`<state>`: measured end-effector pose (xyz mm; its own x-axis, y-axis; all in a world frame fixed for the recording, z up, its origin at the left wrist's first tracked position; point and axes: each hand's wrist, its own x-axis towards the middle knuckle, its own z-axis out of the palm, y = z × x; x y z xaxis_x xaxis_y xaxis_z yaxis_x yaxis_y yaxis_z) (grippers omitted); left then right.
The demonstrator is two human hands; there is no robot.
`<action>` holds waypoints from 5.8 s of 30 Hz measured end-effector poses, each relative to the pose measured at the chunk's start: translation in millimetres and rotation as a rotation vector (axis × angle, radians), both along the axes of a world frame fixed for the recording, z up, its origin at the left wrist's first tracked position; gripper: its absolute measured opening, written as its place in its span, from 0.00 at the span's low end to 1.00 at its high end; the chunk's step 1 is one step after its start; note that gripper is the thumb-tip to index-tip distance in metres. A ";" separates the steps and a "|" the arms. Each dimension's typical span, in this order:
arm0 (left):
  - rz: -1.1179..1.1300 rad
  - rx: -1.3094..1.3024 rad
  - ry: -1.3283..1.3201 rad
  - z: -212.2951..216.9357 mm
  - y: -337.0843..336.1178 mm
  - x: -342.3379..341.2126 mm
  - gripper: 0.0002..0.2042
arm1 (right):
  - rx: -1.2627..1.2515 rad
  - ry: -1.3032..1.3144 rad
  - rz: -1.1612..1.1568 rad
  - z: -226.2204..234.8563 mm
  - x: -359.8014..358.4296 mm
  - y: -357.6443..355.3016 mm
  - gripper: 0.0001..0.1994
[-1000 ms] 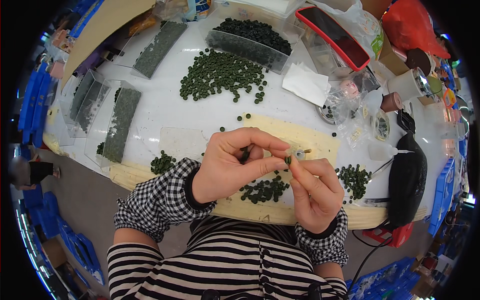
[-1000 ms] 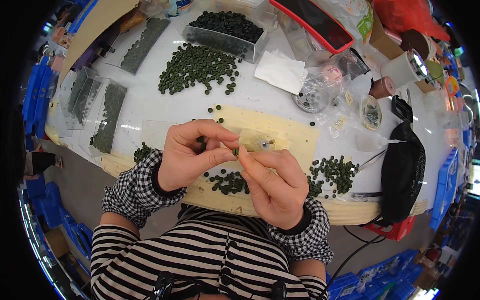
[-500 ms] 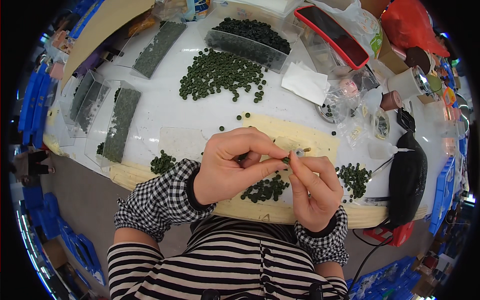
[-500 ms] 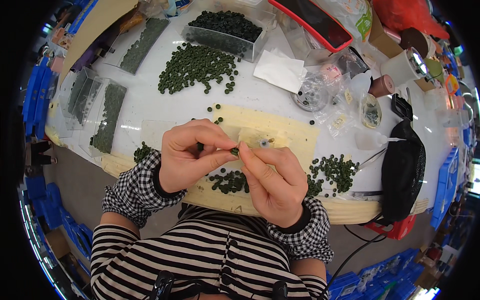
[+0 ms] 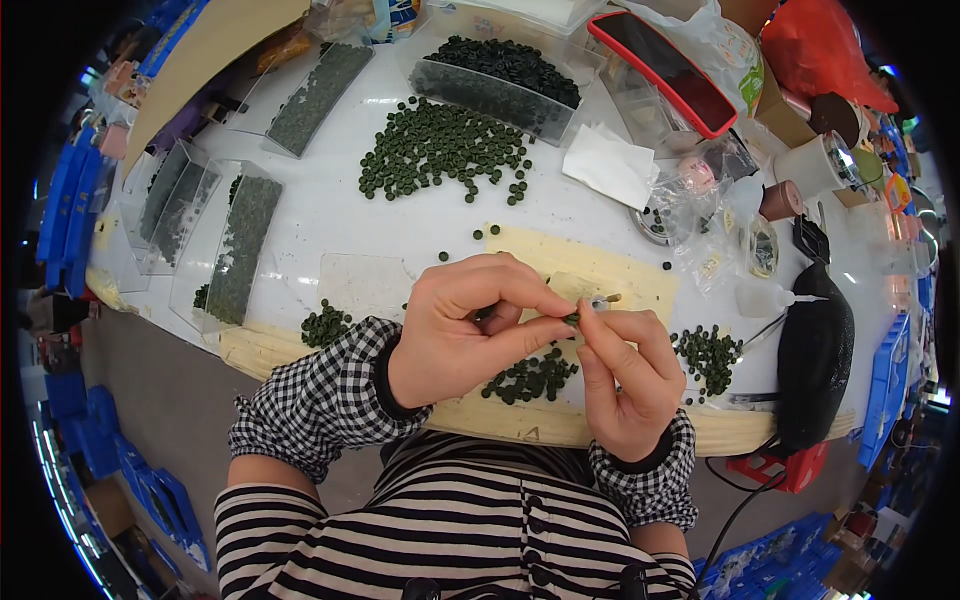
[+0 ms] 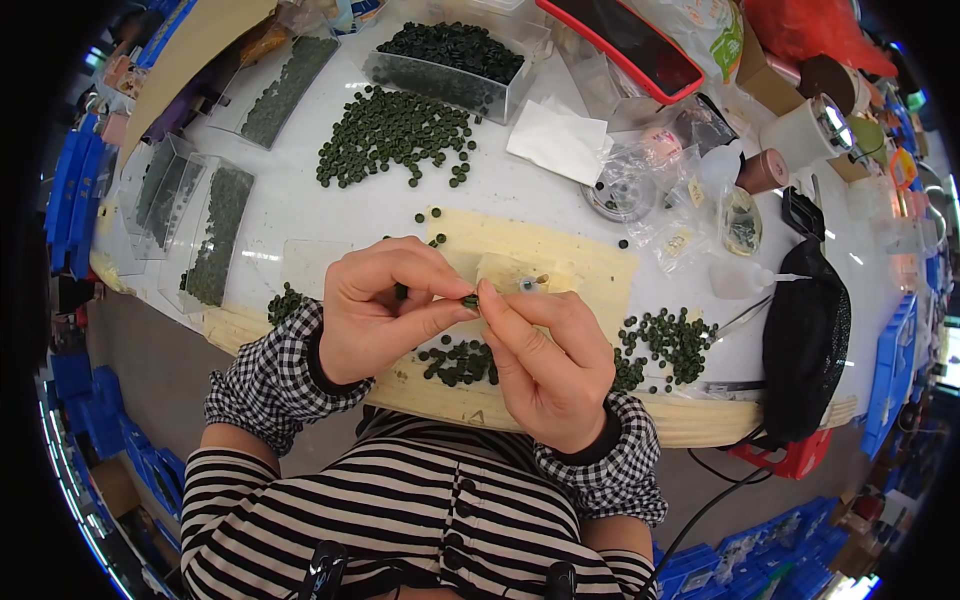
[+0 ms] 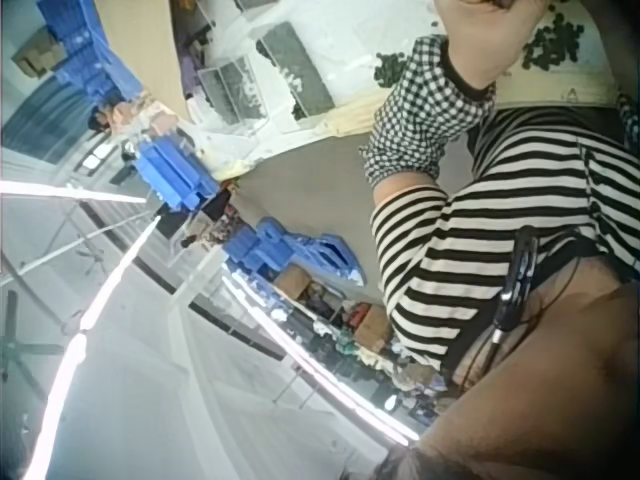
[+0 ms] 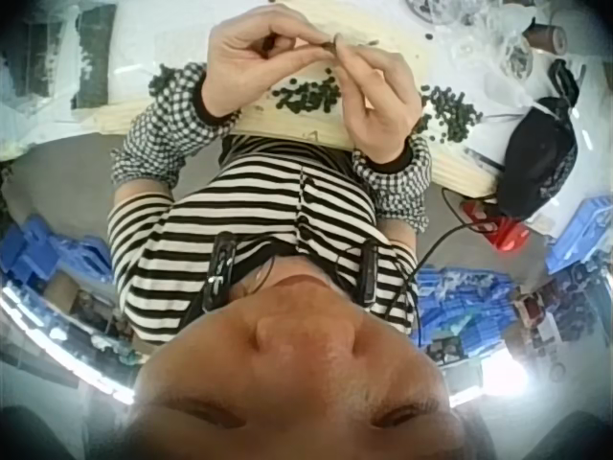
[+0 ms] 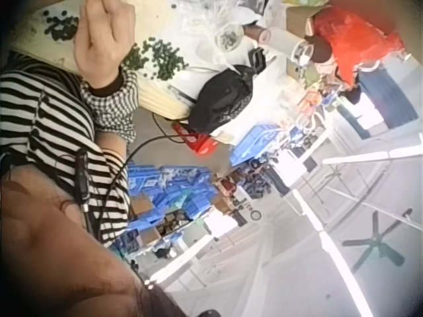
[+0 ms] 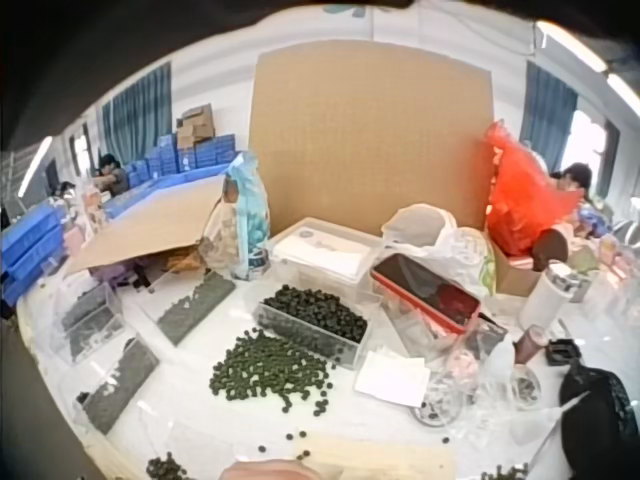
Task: Assembling small green plastic parts by hand at a factory workbench.
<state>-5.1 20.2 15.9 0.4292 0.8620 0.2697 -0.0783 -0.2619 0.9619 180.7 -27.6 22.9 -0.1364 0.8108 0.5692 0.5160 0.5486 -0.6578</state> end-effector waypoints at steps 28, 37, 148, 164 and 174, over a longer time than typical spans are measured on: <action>0.202 -1.000 -0.758 3.1 36.1 -24.6 0.13 | 0.005 -0.102 -0.351 0.3 18.6 -1.9 0.12; -0.102 -0.987 -0.579 5.6 19.9 -17.2 0.16 | -0.092 -0.210 -0.320 2.0 14.9 6.4 0.10; 0.013 -0.232 -0.216 -6.6 -11.4 -0.8 0.09 | -0.047 0.089 0.012 2.1 -9.7 -7.9 0.18; -0.032 -0.227 -0.146 -4.0 -11.4 -6.6 0.08 | 0.035 -0.018 0.026 -1.7 -7.8 -4.6 0.17; -0.011 -0.019 -0.036 -0.8 -8.4 -6.9 0.09 | 0.001 -0.012 0.058 -1.3 -4.9 -6.1 0.18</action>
<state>-12.0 11.8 15.2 0.4289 0.8623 0.2692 -0.1163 -0.2429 0.9631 175.8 -33.7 21.6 -0.1903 0.8005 0.5684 0.4909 0.5790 -0.6510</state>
